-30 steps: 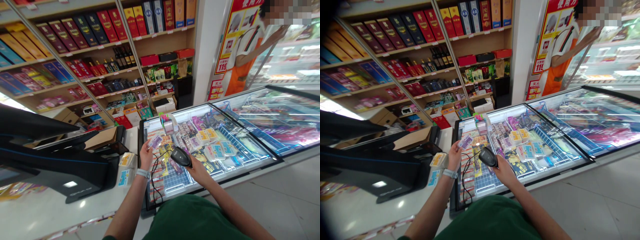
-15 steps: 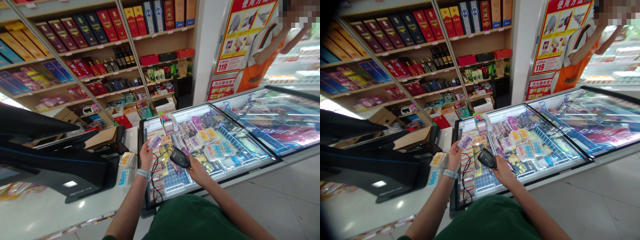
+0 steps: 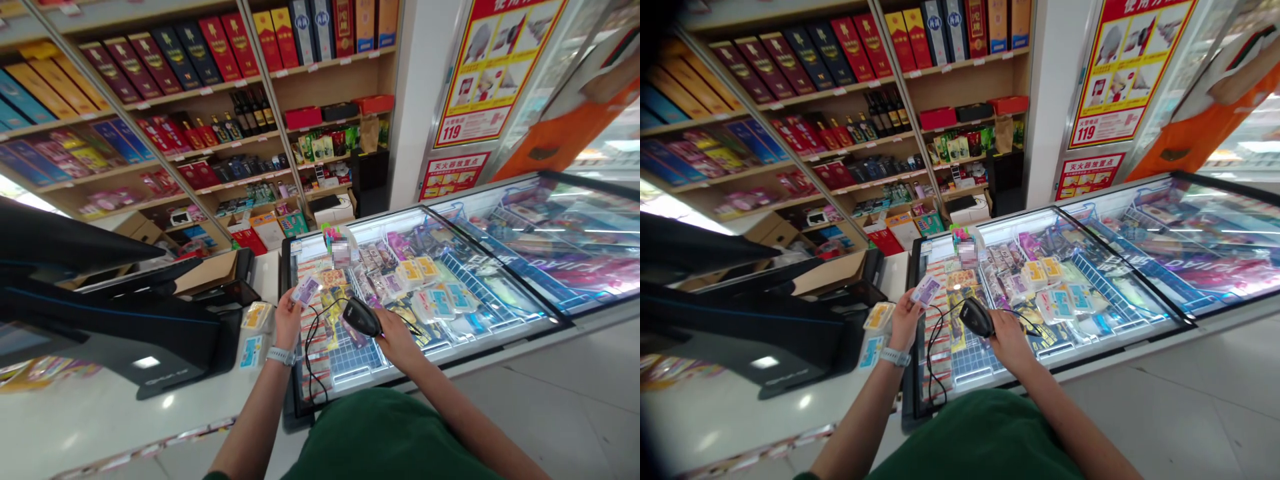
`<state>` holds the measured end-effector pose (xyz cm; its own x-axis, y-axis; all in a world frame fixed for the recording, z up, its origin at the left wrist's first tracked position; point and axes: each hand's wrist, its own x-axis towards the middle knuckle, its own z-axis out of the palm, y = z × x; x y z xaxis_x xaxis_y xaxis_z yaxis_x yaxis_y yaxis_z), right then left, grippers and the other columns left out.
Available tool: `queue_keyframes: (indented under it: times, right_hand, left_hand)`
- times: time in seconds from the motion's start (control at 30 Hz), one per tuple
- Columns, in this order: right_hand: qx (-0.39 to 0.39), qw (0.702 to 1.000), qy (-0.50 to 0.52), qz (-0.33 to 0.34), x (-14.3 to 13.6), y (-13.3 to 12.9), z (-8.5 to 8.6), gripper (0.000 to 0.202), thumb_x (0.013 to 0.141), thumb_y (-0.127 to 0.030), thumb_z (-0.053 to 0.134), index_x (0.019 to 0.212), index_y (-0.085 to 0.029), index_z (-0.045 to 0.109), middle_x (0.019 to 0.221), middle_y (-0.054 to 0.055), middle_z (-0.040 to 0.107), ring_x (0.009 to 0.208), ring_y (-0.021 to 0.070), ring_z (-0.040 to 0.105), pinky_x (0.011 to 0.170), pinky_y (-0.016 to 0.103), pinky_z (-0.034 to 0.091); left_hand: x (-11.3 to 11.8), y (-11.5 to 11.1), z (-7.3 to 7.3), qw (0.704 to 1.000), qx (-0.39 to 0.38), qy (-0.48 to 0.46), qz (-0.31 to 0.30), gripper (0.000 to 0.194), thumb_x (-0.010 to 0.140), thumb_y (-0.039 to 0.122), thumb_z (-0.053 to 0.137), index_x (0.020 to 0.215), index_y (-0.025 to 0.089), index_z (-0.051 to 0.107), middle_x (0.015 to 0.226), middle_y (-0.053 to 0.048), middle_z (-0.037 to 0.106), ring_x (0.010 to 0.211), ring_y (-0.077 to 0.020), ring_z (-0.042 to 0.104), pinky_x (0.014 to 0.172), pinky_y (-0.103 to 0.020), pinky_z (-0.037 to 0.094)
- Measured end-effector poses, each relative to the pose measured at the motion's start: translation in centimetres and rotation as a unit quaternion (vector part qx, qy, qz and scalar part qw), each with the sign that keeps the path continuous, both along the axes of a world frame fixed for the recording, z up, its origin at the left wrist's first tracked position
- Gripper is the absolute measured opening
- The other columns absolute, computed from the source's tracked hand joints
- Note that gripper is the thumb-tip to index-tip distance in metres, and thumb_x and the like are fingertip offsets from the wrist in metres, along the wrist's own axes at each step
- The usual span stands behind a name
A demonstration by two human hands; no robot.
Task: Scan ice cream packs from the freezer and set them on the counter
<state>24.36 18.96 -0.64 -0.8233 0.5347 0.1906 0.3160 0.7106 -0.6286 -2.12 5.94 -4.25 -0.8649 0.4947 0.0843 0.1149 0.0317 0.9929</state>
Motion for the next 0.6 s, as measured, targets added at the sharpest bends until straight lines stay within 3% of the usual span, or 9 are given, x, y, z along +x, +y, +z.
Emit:
queue_keyframes:
  times: [0.23, 0.43, 0.6]
  right_hand:
    - [-0.015, 1.000, -0.004, 0.003, 0.0, 0.1, -0.6, 0.048, 0.072, -0.006, 0.044, 0.119, -0.015, 0.050, 0.111, 0.012, 0.059, 0.108, 0.0254, 0.052, 0.096, 0.041, 0.039]
    - [-0.022, 1.000, -0.007, 0.009, -0.4, 0.1, -0.9, 0.047, 0.072, -0.006, 0.044, 0.118, -0.014, 0.051, 0.111, 0.012, 0.059, 0.108, 0.0249, 0.052, 0.096, 0.041, 0.039]
    - [-0.031, 0.999, -0.009, 0.024, -0.7, 0.0, -1.4, 0.047, 0.072, -0.006, 0.043, 0.118, -0.014, 0.050, 0.112, 0.013, 0.058, 0.108, 0.0248, 0.052, 0.096, 0.042, 0.040]
  left_hand:
    - [-0.4, -5.6, -0.8, 0.997, -0.010, -0.047, 0.056, 0.048, 0.074, 0.026, 0.063, 0.121, 0.019, 0.053, 0.110, -0.011, 0.065, 0.093, -0.0207, 0.066, 0.079, -0.038, 0.056]
    - [-1.7, -11.4, -2.4, 0.982, -0.060, -0.043, 0.174, 0.050, 0.073, 0.027, 0.064, 0.121, 0.019, 0.055, 0.109, -0.009, 0.064, 0.086, -0.0199, 0.065, 0.078, -0.042, 0.057]
    - [-3.6, -14.2, -3.1, 0.969, -0.077, -0.035, 0.233, 0.052, 0.073, 0.025, 0.062, 0.124, 0.018, 0.053, 0.096, -0.005, 0.063, 0.077, -0.0155, 0.064, 0.078, -0.037, 0.058]
